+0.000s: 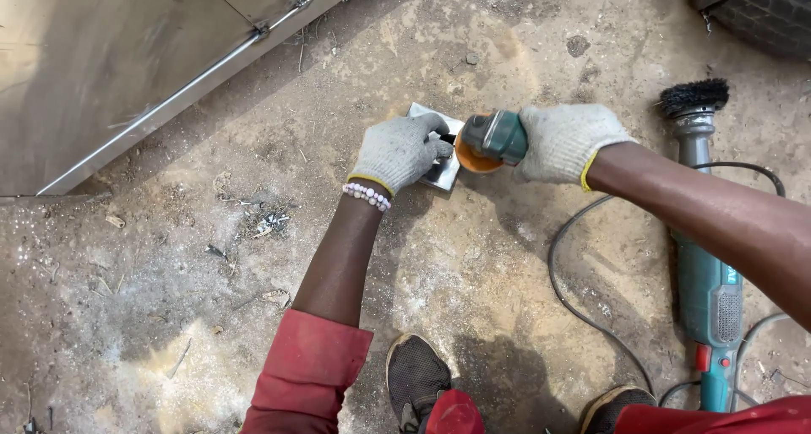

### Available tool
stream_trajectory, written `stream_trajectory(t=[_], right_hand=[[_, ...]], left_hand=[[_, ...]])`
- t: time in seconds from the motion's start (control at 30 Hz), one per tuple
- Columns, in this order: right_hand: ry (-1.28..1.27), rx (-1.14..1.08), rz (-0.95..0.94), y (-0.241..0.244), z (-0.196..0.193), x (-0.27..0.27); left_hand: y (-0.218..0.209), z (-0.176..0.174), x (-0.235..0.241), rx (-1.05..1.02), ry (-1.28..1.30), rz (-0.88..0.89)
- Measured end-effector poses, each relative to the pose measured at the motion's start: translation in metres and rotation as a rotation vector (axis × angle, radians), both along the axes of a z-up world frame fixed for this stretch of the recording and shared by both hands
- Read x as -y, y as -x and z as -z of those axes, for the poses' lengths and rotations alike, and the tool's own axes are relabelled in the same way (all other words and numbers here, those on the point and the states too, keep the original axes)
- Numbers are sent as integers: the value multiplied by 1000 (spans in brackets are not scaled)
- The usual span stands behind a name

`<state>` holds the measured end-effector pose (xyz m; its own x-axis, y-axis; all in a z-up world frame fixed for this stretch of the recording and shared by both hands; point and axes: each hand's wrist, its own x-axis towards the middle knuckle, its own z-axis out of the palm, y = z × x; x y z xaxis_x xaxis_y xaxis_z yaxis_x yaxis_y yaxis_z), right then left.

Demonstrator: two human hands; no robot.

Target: Polishing the surfaces of a small metal component using a handheld angle grinder

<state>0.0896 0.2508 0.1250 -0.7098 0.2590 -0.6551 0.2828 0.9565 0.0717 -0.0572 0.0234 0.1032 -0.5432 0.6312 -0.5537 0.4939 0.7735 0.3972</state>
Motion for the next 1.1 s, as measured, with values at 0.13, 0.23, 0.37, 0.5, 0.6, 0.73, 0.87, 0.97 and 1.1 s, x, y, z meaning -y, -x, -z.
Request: stream_trajectory(t=[0.13,0.23,0.37,0.5,0.6,0.73,0.87,0.97,1.1], right_hand=[[20,-37,37,7,-5,-3],[9,20,3,-3,-6,12],[49,37,3,-10,-11,20],[-1,12,21,4,-1,5],[-49,-57,-12,6,-1,7],[-14,-27,-31,-14,1,19],[72,-13,-23,-32,3,35],[61,-5,-2,-31,0,29],[1,-19,41,-18,7,6]], left_hand=[[11,16,-10,-17,14,51],[17,24,-13,-17,21,74],[21,33,-16,-24,6,81],[26,44,-14,-15,-20,68],[26,46,-13,-3,-31,62],[16,30,-8,7,-23,57],[13,22,-10,21,-24,88],[13,31,-8,24,-32,96],[13,42,-3,18,-56,91]])
